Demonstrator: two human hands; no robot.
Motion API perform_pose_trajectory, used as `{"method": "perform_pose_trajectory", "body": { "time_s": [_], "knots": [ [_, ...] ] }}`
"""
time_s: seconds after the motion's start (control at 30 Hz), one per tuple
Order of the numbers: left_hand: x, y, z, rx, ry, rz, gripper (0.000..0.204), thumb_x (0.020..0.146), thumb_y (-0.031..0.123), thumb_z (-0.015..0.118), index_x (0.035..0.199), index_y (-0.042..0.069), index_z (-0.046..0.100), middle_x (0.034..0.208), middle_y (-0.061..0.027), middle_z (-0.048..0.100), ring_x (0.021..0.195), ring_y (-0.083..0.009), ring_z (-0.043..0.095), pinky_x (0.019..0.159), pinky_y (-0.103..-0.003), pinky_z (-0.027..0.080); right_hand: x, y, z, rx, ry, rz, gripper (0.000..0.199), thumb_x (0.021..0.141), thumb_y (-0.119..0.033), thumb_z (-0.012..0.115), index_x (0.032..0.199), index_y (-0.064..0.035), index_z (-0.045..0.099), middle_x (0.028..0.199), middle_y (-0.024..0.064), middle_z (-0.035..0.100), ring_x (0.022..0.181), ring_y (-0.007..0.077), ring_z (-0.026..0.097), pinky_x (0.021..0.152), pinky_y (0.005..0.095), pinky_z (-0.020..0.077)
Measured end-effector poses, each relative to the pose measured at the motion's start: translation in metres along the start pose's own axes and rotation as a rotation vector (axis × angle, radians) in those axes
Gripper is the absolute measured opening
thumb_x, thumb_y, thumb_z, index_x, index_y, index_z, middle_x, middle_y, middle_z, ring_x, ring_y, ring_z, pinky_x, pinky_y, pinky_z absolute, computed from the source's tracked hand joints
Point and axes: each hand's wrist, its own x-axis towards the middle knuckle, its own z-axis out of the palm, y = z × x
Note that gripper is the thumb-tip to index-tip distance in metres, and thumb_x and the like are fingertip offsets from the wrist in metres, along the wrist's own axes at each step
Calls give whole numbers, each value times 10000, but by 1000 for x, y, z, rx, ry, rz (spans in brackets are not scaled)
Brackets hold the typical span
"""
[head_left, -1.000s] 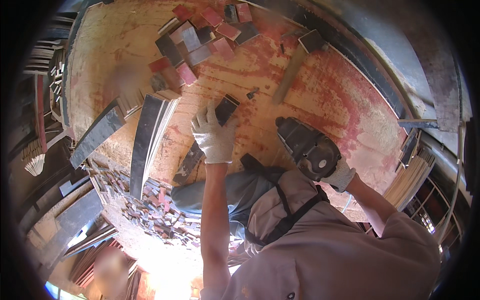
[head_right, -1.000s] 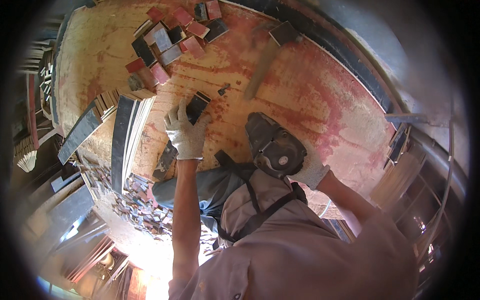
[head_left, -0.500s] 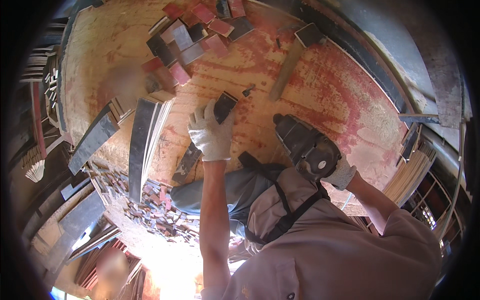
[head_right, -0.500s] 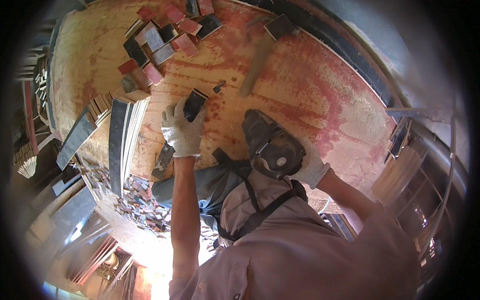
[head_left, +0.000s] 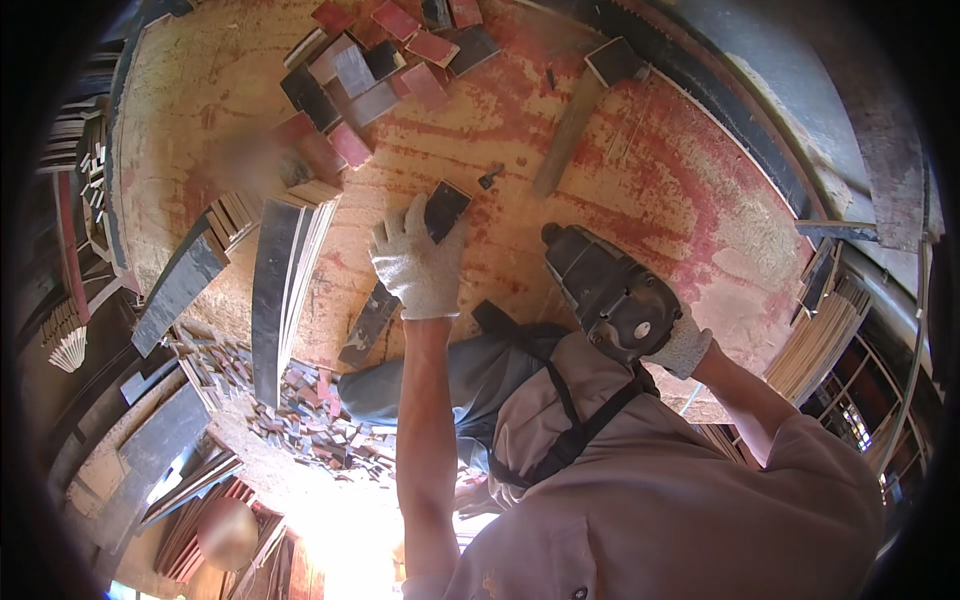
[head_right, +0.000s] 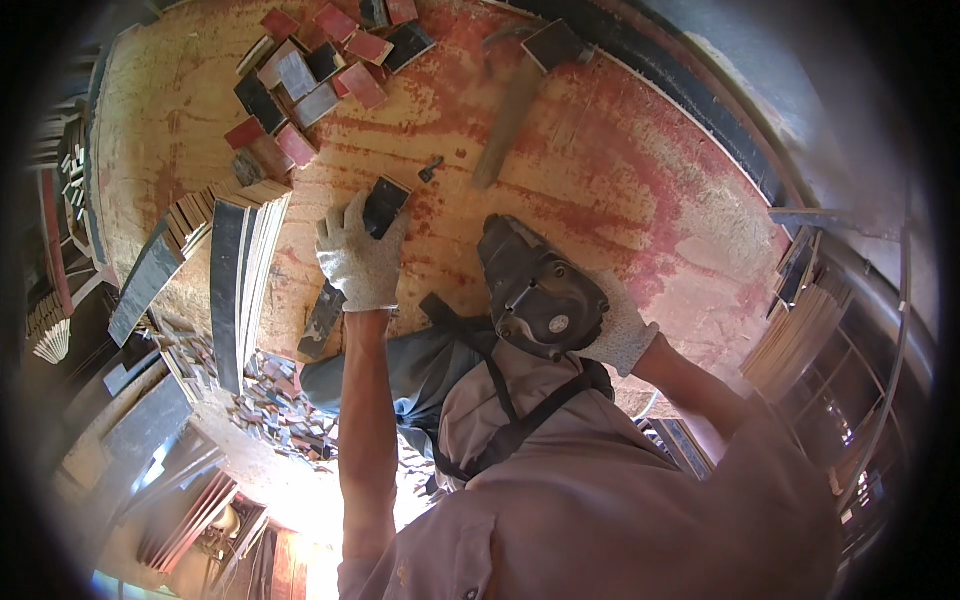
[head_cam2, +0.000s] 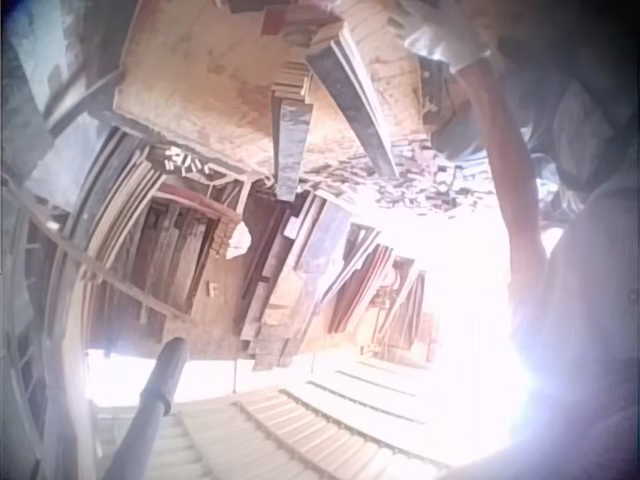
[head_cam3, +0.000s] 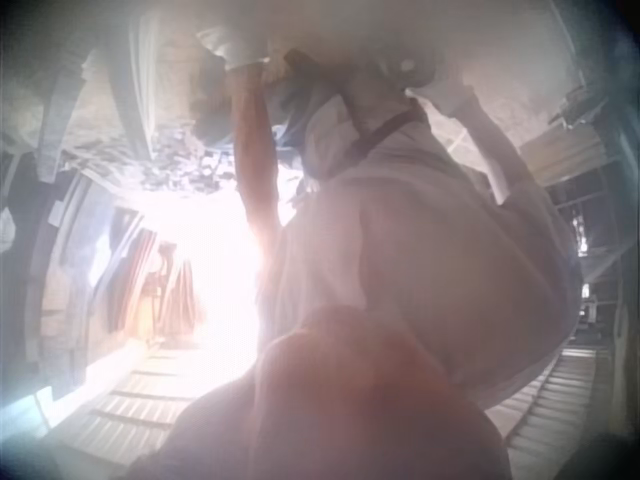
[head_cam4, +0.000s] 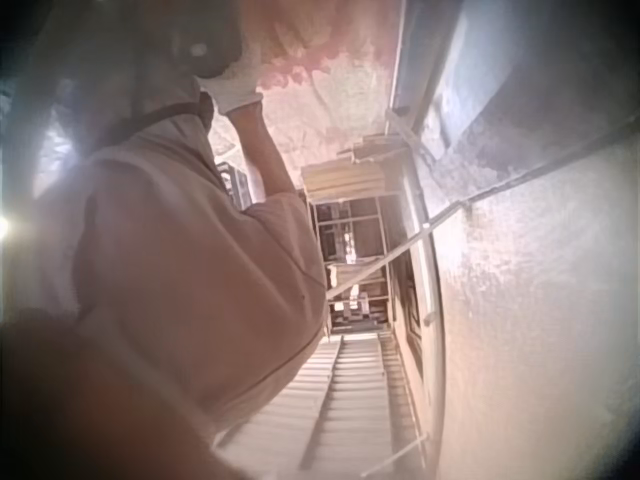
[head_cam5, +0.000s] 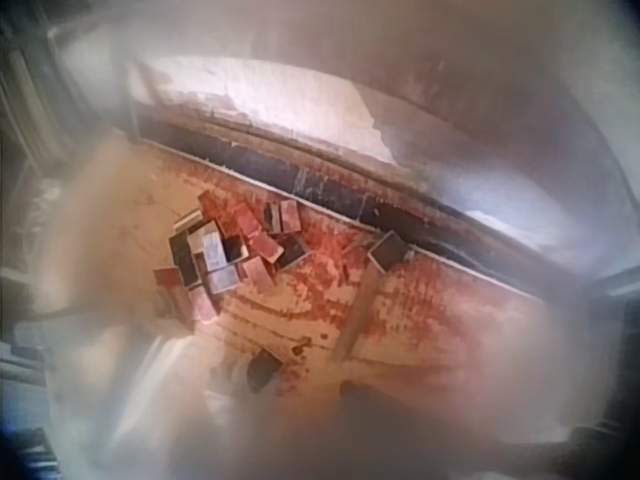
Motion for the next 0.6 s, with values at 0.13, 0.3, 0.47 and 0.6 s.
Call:
{"method": "perform_pose_trajectory", "body": {
  "time_s": [0.13,0.3,0.47,0.6],
  "knots": [
    [3,3,0,7,17,6,549,718,339,929,1168,86,744,1121,-119,690,1011,-369,648,854,-516,533,1,-2,1,-71,8,-58,736,875,-270,881,1479,-48,523,1419,107,659,1321,225,616,1166,380,465],
    [7,7,-3,73,-53,-10,517,730,353,905,1141,86,738,1133,-116,680,1007,-359,650,837,-503,534,1,-6,4,-11,57,-43,759,854,-250,901,1475,-38,520,1421,119,653,1327,227,614,1163,381,469],
    [11,12,-6,98,-122,-40,486,743,367,884,1111,86,736,1104,-119,668,1023,-355,652,838,-506,533,1,-5,1,-221,83,-170,806,802,-232,943,1465,-36,529,1416,125,654,1304,222,631,1141,380,487],
    [16,15,-8,131,-183,-63,479,743,391,891,1066,72,739,1094,-141,691,1042,-370,662,867,-514,554,2,3,-1,-429,72,-312,832,772,-194,964,1463,-35,530,1409,132,657,1303,210,634,1116,381,502]
  ]
}}
